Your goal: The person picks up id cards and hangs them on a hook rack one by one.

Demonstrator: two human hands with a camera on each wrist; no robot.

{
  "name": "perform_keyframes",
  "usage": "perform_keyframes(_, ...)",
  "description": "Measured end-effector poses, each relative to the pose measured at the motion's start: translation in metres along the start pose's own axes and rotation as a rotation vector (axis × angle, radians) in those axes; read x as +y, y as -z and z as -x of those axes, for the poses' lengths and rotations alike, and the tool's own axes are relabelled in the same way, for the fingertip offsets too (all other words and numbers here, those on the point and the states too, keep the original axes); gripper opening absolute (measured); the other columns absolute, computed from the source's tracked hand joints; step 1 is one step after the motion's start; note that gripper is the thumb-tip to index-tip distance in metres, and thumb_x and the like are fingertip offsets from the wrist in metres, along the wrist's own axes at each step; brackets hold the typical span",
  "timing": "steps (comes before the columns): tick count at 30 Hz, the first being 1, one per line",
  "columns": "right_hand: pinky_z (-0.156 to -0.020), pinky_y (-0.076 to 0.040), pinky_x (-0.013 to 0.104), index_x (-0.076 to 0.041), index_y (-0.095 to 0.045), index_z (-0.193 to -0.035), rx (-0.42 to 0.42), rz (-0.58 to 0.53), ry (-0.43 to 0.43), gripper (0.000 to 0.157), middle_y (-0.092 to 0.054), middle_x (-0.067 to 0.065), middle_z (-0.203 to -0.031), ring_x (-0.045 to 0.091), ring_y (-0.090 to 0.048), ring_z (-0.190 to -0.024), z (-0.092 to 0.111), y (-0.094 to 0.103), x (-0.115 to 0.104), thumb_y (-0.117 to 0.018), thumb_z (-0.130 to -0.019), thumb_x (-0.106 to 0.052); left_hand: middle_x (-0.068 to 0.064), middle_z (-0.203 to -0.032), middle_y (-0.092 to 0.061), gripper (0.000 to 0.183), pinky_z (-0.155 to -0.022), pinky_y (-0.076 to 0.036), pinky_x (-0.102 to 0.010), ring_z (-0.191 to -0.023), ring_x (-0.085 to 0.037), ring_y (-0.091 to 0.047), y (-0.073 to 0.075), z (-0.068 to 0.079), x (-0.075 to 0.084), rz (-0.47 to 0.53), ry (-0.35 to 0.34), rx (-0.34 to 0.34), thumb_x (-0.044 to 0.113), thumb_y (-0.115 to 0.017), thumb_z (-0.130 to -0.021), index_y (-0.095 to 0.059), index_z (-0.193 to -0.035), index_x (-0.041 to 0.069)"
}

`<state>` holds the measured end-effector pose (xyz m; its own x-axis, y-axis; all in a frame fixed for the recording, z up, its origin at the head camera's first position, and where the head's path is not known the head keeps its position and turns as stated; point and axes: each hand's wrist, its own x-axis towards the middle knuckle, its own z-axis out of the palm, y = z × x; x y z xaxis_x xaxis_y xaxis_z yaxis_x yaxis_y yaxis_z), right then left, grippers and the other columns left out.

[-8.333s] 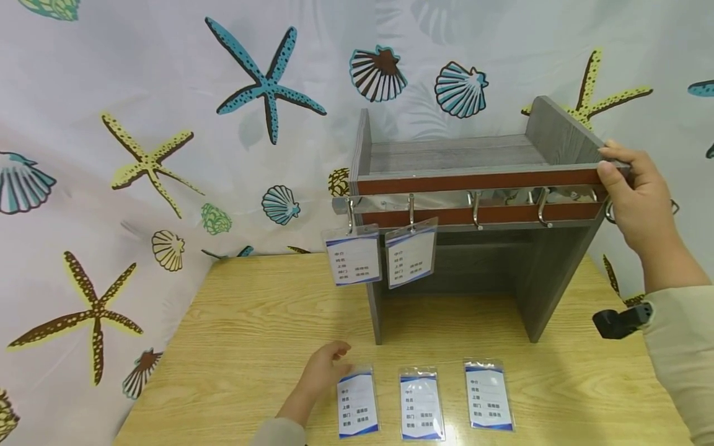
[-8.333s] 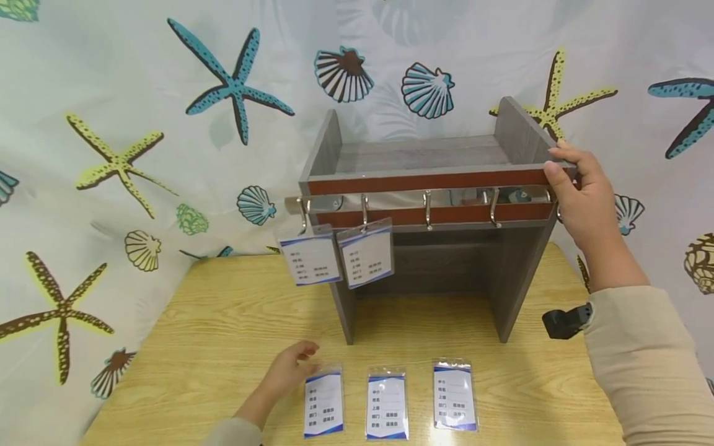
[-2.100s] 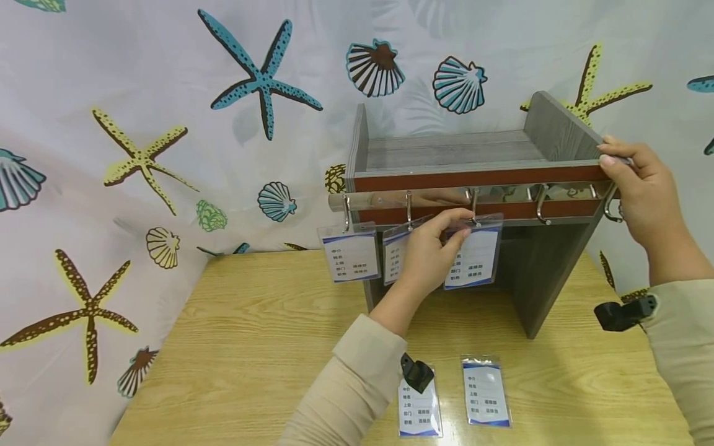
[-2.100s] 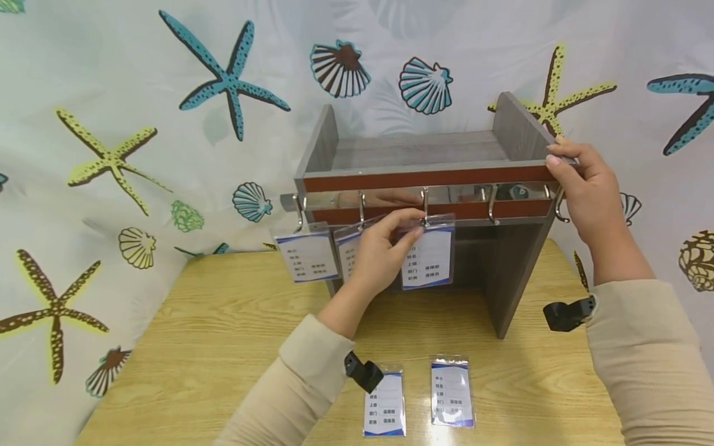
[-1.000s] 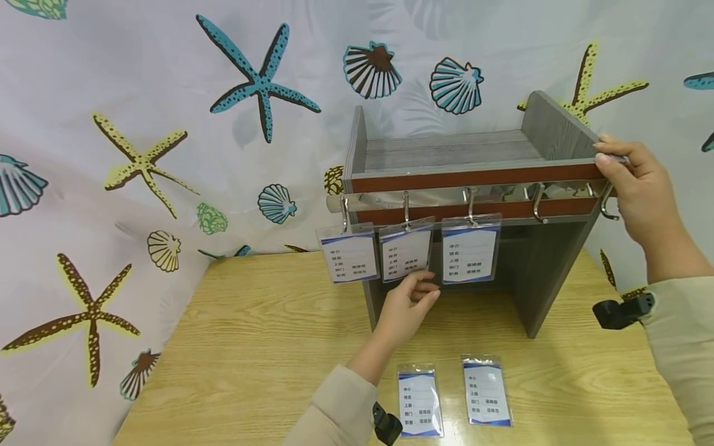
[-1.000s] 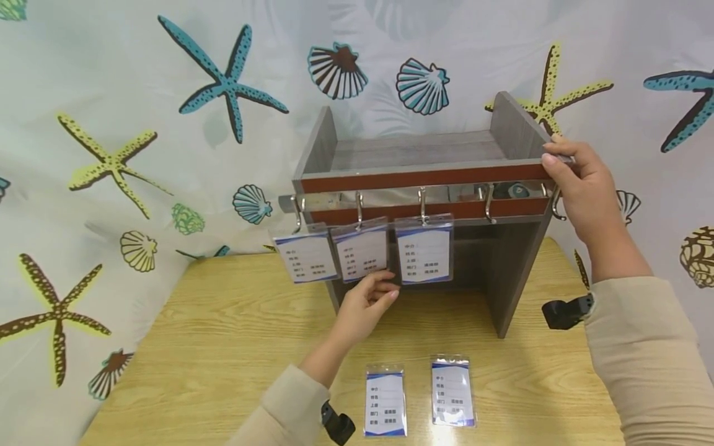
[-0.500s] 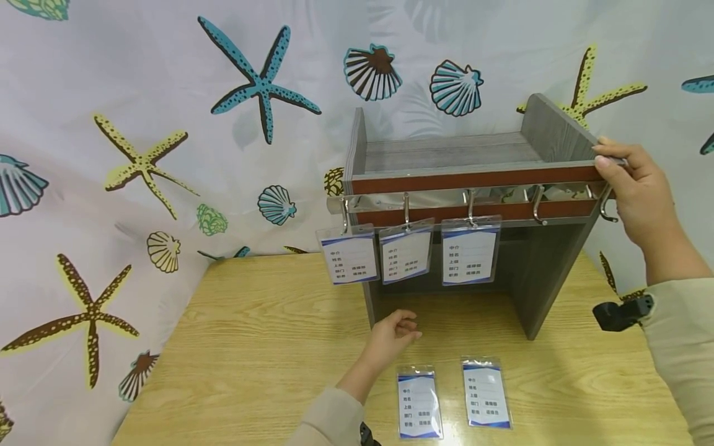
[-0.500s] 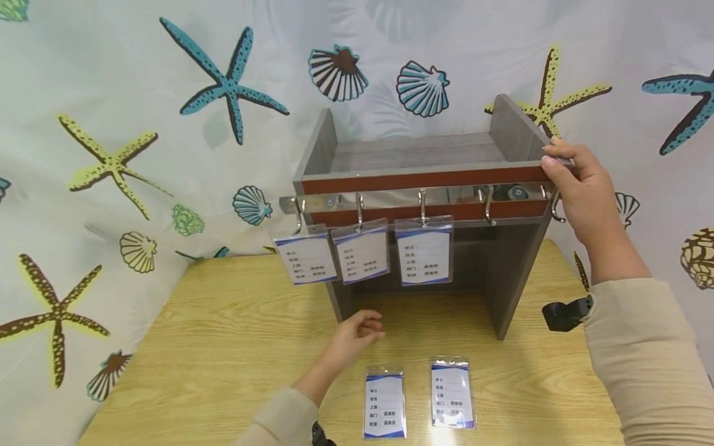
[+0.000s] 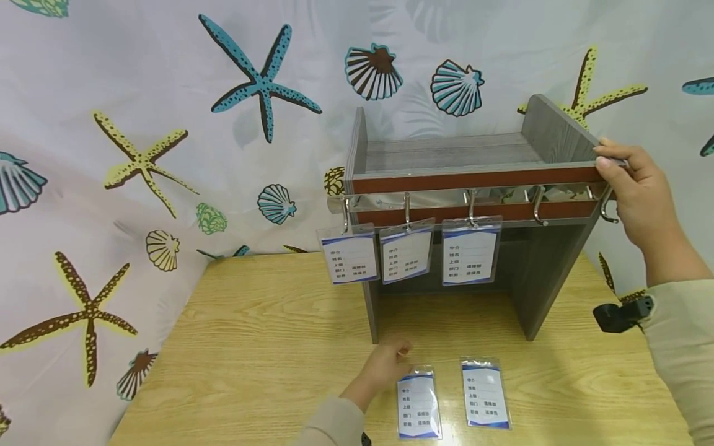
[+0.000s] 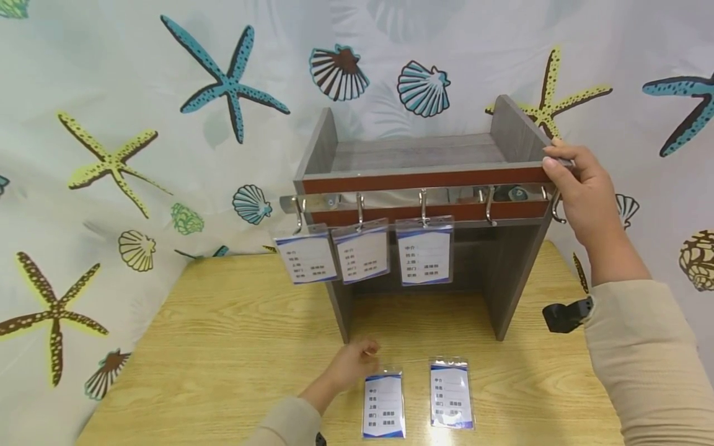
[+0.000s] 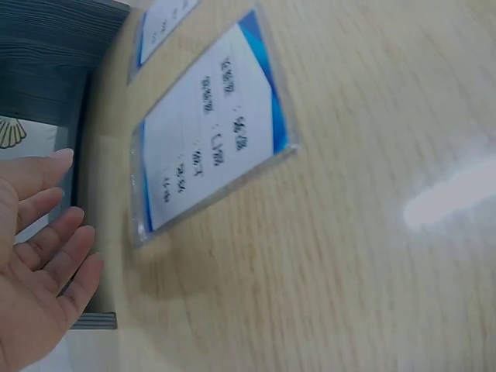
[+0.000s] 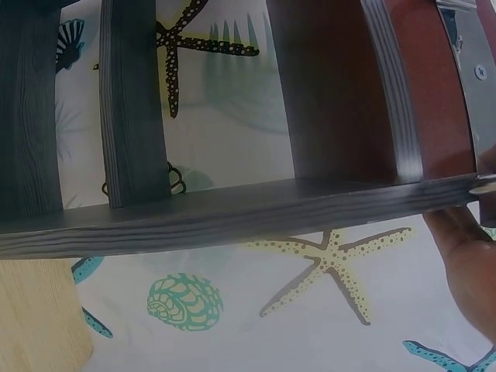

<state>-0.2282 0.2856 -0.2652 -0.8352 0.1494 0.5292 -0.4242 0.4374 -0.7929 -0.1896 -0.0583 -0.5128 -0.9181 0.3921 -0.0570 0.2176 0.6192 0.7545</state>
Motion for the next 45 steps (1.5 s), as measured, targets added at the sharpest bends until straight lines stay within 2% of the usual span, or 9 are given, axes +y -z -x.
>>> perform_keyframes(6, -0.084, -0.032, 0.023, -0.017, -0.049, -0.119, -0.002, -0.009, 0.008, 0.029, -0.028, 0.003, -0.137, 0.016, -0.035, -0.116, 0.0, 0.001, 0.0, -0.04, -0.092, -0.022, -0.012, -0.104, -0.054, 0.043, -0.084, -0.039, -0.04, -0.097, -0.028, -0.05, -0.007, -0.001, -0.01, -0.126, 0.037, -0.014, 0.015, -0.069, -0.071, -0.056, -0.11, 0.001)
perform_keyframes(11, -0.093, -0.028, 0.027, -0.018, -0.05, -0.118, -0.002, -0.032, 0.005, 0.028, -0.028, 0.004, -0.137, 0.017, -0.032, -0.12, 0.0, 0.0, -0.001, -0.041, -0.092, -0.021, -0.009, -0.098, -0.054, 0.045, -0.082, -0.04, -0.039, -0.093, -0.028, -0.05, -0.01, -0.001, -0.014, -0.219, 0.046, -0.005, 0.017, -0.071, -0.067, -0.057, -0.107, 0.003)
perform_keyframes(17, -0.09, -0.031, 0.023, -0.019, -0.05, -0.118, -0.011, -0.042, -0.004, 0.028, -0.03, 0.003, -0.136, 0.016, -0.035, -0.117, 0.001, 0.002, -0.002, -0.041, -0.092, -0.021, -0.007, -0.098, -0.051, 0.048, -0.078, -0.042, -0.039, -0.093, -0.028, -0.047, -0.013, -0.002, -0.016, -0.288, 0.066, 0.003, 0.02, -0.075, -0.062, -0.058, -0.105, 0.004)
perform_keyframes(21, -0.094, -0.028, 0.025, -0.019, -0.051, -0.117, -0.012, -0.053, -0.006, 0.027, -0.029, 0.003, -0.136, 0.017, -0.034, -0.118, 0.001, 0.002, -0.002, -0.041, -0.092, -0.02, -0.008, -0.102, -0.049, 0.054, -0.077, -0.042, -0.038, -0.095, -0.029, -0.045, -0.015, -0.002, -0.014, -0.338, 0.088, -0.007, 0.026, -0.077, -0.06, -0.058, -0.105, 0.005)
perform_keyframes(28, -0.088, -0.032, 0.022, -0.018, -0.051, -0.117, -0.007, -0.064, -0.007, 0.027, -0.03, 0.004, -0.136, 0.018, -0.037, -0.115, 0.0, 0.002, -0.002, -0.042, -0.091, -0.02, -0.006, -0.099, -0.048, 0.054, -0.076, -0.042, -0.036, -0.092, -0.026, -0.044, -0.017, 0.0, -0.012, -0.434, 0.06, -0.005, 0.027, -0.08, -0.053, -0.06, -0.099, 0.008)
perform_keyframes(32, -0.082, -0.035, 0.019, -0.017, -0.052, -0.117, -0.007, -0.063, 0.0, 0.027, -0.03, 0.004, -0.136, 0.018, -0.038, -0.114, 0.0, 0.002, -0.002, -0.043, -0.091, -0.02, -0.004, -0.097, -0.048, 0.046, -0.078, -0.04, -0.037, -0.092, -0.024, -0.043, -0.018, 0.001, -0.012, -0.45, 0.048, -0.009, 0.026, -0.08, -0.054, -0.059, -0.092, 0.009)
perform_keyframes(38, -0.081, -0.034, 0.017, -0.018, -0.051, -0.117, -0.018, -0.057, -0.001, 0.027, -0.03, 0.004, -0.136, 0.017, -0.037, -0.115, 0.0, 0.003, 0.001, -0.042, -0.092, -0.02, -0.003, -0.095, -0.045, 0.045, -0.079, -0.038, -0.04, -0.089, -0.022, -0.041, -0.02, 0.001, -0.011, -0.438, 0.073, -0.016, 0.025, -0.079, -0.055, -0.054, -0.089, 0.011)
perform_keyframes(43, -0.08, -0.035, 0.019, -0.019, -0.05, -0.117, -0.017, -0.031, -0.007, 0.027, -0.029, 0.002, -0.136, 0.017, -0.038, -0.113, 0.001, 0.002, 0.001, -0.041, -0.092, -0.021, -0.001, -0.091, -0.044, 0.047, -0.078, -0.037, -0.038, -0.086, -0.02, -0.041, -0.022, 0.001, -0.014, -0.368, 0.09, -0.01, 0.021, -0.079, -0.055, -0.05, -0.09, 0.011)
perform_keyframes(45, -0.084, -0.033, 0.021, -0.018, -0.05, -0.117, -0.017, -0.046, -0.008, 0.027, -0.029, 0.002, -0.136, 0.017, -0.036, -0.115, 0.0, 0.001, 0.0, -0.041, -0.092, -0.021, 0.0, -0.089, -0.046, 0.047, -0.077, -0.038, -0.036, -0.084, -0.019, -0.041, -0.021, 0.001, -0.015, -0.331, 0.1, -0.01, 0.019, -0.079, -0.055, -0.05, -0.091, 0.01)
